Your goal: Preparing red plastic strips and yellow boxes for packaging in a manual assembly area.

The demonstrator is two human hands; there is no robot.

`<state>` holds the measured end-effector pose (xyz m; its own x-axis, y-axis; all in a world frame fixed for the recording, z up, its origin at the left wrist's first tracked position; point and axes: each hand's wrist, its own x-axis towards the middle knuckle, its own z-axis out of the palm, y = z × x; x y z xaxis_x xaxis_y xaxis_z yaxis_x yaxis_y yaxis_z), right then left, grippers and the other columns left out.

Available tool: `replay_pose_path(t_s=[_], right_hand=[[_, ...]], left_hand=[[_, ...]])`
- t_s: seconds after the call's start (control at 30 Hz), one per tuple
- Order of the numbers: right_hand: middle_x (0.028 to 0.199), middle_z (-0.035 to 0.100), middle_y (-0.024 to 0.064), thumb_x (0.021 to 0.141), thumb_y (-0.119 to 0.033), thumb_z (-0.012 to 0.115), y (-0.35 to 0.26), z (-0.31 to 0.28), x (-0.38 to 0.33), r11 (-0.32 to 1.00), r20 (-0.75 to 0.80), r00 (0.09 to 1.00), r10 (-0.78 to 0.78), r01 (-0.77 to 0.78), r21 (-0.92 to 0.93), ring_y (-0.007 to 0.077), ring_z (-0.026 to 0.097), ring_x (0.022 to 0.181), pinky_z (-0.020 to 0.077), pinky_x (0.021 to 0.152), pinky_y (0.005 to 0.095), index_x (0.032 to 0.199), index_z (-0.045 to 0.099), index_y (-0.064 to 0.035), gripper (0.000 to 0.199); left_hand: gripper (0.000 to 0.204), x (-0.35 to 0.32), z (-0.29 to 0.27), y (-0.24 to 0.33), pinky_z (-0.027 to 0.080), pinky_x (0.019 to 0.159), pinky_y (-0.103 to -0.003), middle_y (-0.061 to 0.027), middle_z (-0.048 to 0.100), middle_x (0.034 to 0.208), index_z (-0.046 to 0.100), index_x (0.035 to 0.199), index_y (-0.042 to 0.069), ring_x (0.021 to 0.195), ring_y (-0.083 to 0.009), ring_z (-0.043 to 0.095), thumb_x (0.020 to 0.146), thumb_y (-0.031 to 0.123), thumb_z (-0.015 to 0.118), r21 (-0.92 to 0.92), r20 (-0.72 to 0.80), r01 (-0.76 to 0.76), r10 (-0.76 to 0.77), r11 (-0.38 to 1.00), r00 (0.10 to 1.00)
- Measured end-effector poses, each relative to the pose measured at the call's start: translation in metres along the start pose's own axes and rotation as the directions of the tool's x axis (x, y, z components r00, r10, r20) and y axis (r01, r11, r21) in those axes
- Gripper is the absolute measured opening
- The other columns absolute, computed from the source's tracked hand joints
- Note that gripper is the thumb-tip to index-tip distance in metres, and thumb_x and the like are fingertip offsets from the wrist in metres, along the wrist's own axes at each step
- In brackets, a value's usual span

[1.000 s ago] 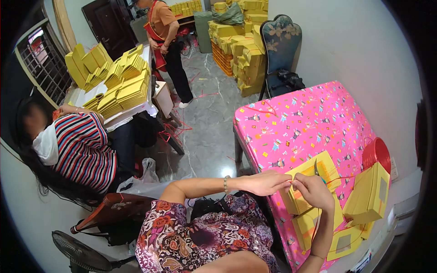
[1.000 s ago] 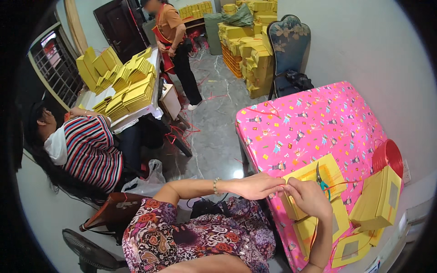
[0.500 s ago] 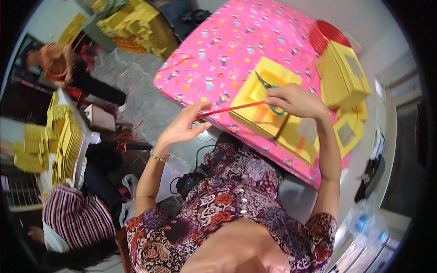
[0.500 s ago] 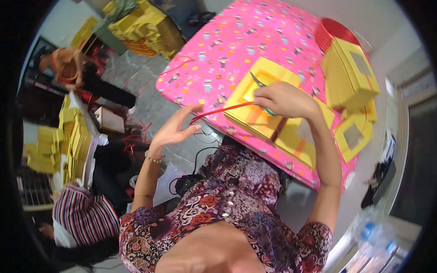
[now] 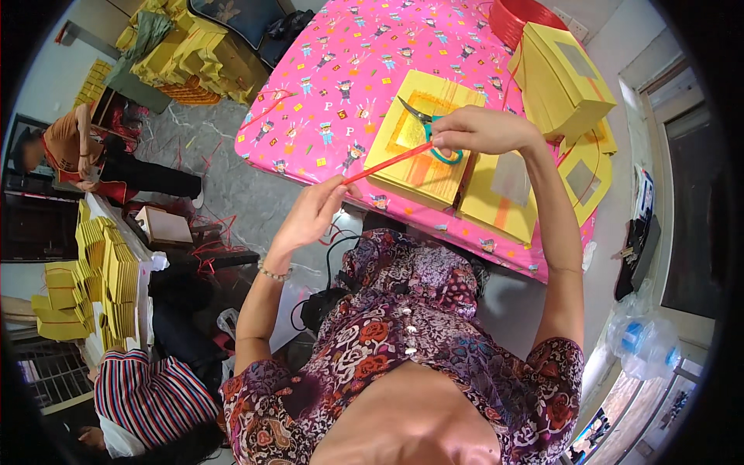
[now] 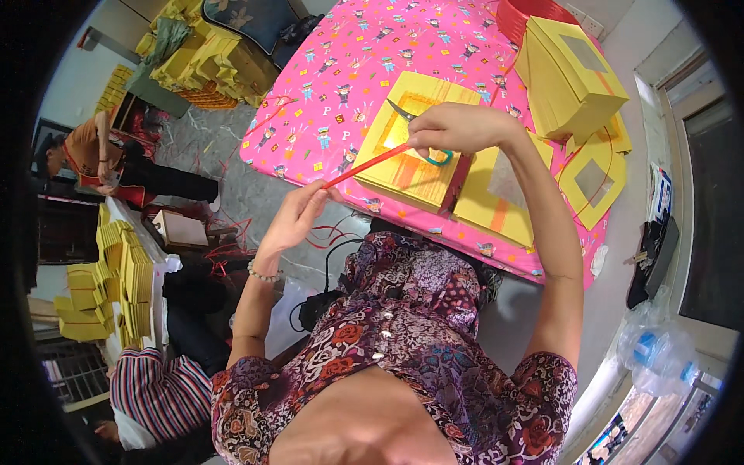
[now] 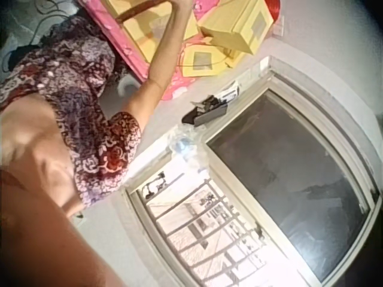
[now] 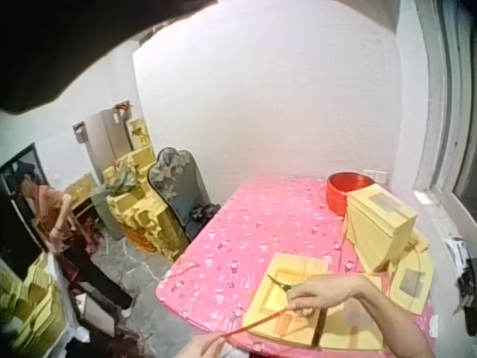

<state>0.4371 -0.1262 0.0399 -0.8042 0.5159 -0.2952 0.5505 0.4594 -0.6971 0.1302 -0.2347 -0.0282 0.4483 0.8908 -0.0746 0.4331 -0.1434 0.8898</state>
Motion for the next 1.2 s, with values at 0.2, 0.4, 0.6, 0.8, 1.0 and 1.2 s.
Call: replay_pose_path(t_s=[0.2,0.4,0.6,0.8,1.0,1.2], right_hand=[[0.068,0.056,0.0128,0.093,-0.025,0.047,-0.017,0.013,0.007,0.979,-0.107,0.992,-0.066,0.044,-0.200,0.0297,0.056,0.067,0.0413,0.063,0.0394,0.081,0.056,-0.0028,0.027],[0.073,0.061,0.0143,0.091,-0.026,0.049,-0.046,0.038,0.024,0.955,-0.166,0.979,-0.122,0.070,-0.288,0.0335,0.060,0.073,0.0439,0.066,0.0436,0.084,0.059,-0.0035,0.025],[0.070,0.055,0.0111,0.091,-0.025,0.056,-0.031,0.027,0.008,0.989,-0.387,0.912,-0.133,0.095,-0.117,0.0231,0.053,0.065,0.0416,0.060,0.0343,0.084,0.056,-0.0006,0.025],[0.076,0.058,0.0043,0.092,-0.023,0.058,-0.013,0.041,0.015,0.979,-0.613,0.790,-0.021,0.139,0.146,0.0122,0.052,0.070,0.0434,0.064,0.0279,0.091,0.062,-0.0001,0.024],[0.085,0.063,0.0008,0.093,-0.022,0.059,-0.018,0.079,0.047,0.653,-0.724,0.660,0.203,0.459,0.602,0.0085,0.056,0.074,0.0459,0.068,0.0247,0.095,0.065,-0.0016,0.021],[0.074,0.057,-0.0044,0.092,-0.023,0.061,-0.028,0.097,0.059,0.409,-0.686,0.644,0.338,0.556,0.723,0.0028,0.048,0.066,0.0402,0.058,0.0205,0.099,0.067,-0.0053,0.020]], left_hand=[[0.029,0.019,0.005,-0.018,0.047,0.072,-0.027,-0.0091,0.063,0.091,0.057,0.110,-0.001,0.080,-0.0129,0.059,0.099,0.021,0.042,0.106,0.101,-0.120,0.109,0.987,0.989],[0.027,0.049,0.027,0.036,0.042,0.057,-0.038,-0.0141,0.054,0.067,0.055,0.108,0.004,0.058,-0.0250,0.054,0.099,0.025,0.041,-0.078,0.137,-0.090,0.100,0.993,0.985],[0.029,0.050,0.037,0.022,0.035,0.051,-0.033,-0.0053,0.044,0.055,0.060,0.094,0.004,0.051,-0.0161,0.046,0.099,0.024,0.040,-0.060,-0.032,-0.086,0.084,0.995,0.996],[0.031,0.053,0.041,0.028,0.035,0.049,-0.029,-0.0017,0.042,0.054,0.059,0.097,0.003,0.050,-0.0097,0.044,0.101,0.024,0.037,-0.209,-0.178,-0.103,0.066,0.972,0.982],[0.031,0.065,0.053,0.038,0.041,0.053,-0.031,-0.0054,0.052,0.060,0.057,0.112,0.004,0.055,-0.0153,0.055,0.101,0.025,0.037,-0.110,-0.330,-0.173,0.128,0.979,0.935],[0.027,0.073,0.062,0.044,0.047,0.065,-0.039,-0.0163,0.060,0.084,0.051,0.117,0.000,0.077,-0.0322,0.062,0.099,0.017,0.039,0.004,-0.385,-0.239,0.222,0.971,0.896]])
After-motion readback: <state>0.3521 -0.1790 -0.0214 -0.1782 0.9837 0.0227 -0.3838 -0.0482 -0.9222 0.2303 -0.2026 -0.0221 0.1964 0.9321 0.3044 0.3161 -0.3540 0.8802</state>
